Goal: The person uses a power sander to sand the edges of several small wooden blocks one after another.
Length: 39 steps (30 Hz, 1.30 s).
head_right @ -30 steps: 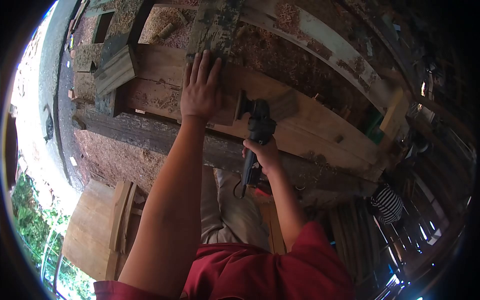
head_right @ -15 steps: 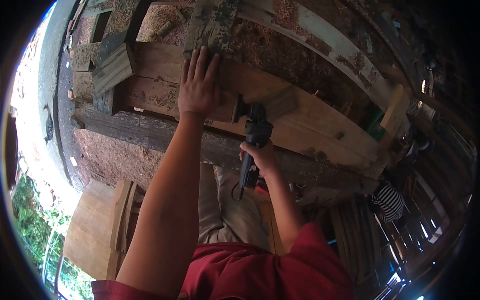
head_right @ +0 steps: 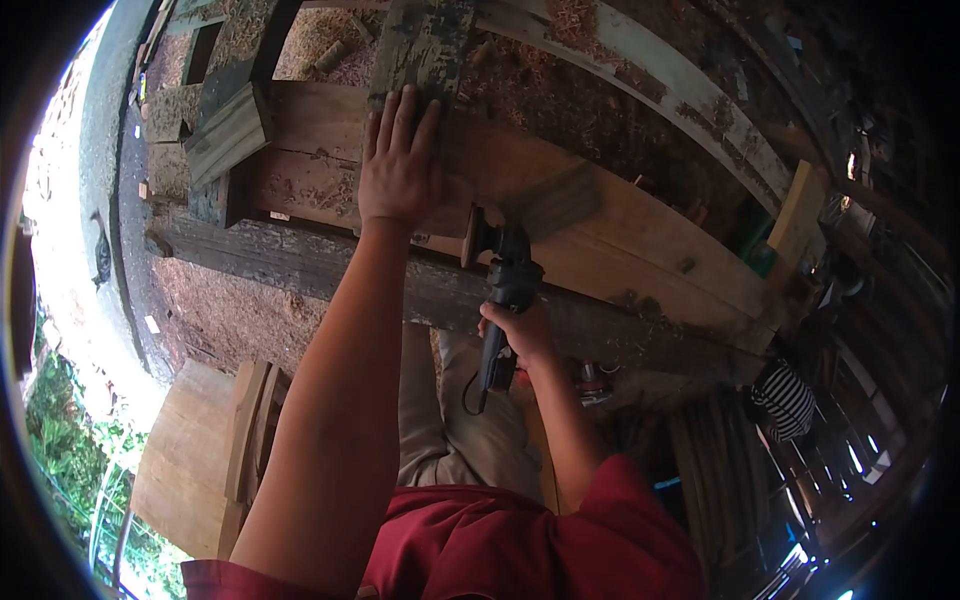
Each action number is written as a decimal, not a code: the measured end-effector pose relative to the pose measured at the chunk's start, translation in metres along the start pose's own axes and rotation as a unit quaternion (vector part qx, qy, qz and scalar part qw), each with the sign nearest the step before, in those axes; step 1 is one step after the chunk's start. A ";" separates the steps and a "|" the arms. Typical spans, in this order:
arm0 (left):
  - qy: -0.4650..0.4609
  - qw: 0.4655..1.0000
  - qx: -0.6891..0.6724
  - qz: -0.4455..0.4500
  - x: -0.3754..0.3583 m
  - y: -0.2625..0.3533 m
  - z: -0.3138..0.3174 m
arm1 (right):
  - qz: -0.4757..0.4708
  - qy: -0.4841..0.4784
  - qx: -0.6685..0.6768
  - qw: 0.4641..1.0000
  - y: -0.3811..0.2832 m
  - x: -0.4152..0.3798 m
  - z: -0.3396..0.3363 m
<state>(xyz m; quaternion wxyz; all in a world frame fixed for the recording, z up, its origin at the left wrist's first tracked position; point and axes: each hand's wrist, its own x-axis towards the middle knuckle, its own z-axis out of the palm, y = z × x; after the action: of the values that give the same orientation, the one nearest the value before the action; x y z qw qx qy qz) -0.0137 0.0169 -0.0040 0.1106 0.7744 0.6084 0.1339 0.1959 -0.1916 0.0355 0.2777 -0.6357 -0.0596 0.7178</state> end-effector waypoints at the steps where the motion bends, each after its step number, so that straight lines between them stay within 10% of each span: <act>1: 0.000 1.000 0.000 0.001 0.000 0.000 0.000 | 0.000 0.000 0.005 1.000 0.001 -0.001 0.001; 39: 0.003 1.000 -0.017 -0.001 0.000 0.000 0.000 | -0.021 0.017 -0.006 1.000 0.014 -0.003 0.001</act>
<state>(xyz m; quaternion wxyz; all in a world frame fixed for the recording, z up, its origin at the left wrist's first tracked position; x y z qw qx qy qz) -0.0134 0.0166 -0.0040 0.1216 0.7717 0.6069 0.1464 0.1902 -0.2037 0.0321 0.2900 -0.6477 -0.0722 0.7009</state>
